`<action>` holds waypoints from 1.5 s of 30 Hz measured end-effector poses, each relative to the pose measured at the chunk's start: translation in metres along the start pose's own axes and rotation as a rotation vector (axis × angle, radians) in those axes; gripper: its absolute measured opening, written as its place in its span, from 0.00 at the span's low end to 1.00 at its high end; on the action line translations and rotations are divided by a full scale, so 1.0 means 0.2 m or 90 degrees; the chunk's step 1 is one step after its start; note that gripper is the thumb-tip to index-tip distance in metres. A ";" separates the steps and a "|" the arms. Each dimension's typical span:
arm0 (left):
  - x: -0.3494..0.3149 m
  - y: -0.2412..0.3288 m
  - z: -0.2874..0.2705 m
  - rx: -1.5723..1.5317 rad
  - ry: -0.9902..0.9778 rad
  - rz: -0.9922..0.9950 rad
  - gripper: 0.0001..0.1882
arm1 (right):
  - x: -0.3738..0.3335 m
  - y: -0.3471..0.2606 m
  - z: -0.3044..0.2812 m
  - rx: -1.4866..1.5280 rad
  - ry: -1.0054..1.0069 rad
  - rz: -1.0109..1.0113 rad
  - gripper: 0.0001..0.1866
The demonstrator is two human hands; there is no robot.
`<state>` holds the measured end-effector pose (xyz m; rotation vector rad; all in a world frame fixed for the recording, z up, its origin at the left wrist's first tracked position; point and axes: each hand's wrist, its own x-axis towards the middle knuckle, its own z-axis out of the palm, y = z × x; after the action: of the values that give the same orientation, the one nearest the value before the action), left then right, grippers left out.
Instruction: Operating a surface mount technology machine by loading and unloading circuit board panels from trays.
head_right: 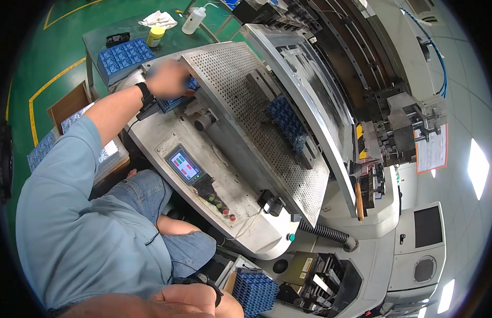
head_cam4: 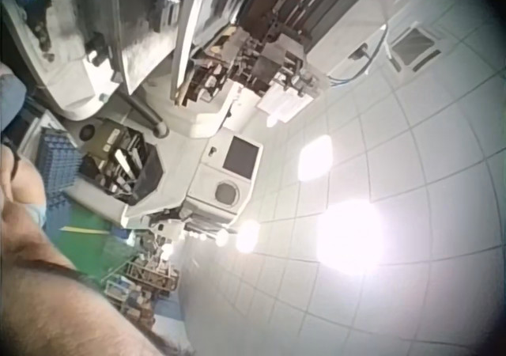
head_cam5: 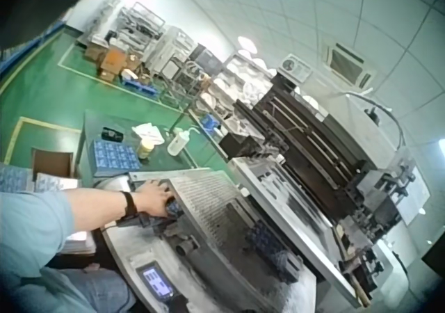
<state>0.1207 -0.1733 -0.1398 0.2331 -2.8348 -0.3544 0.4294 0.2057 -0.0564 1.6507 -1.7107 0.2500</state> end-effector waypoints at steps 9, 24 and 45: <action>-0.01 -0.01 -0.01 0.001 0.007 0.006 0.43 | 0.01 0.00 0.03 0.002 0.026 -0.033 0.21; -0.01 -0.01 -0.01 -0.016 -0.028 -0.002 0.43 | -0.06 -0.02 0.04 -0.001 0.033 -0.041 0.22; -0.01 -0.02 0.02 -0.017 -0.012 -0.004 0.42 | -0.07 -0.04 0.15 0.000 0.067 -0.069 0.23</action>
<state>0.1227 -0.1749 -0.1446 0.2351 -2.8464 -0.3978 0.4246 0.1971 -0.0889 1.6937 -1.5389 0.2796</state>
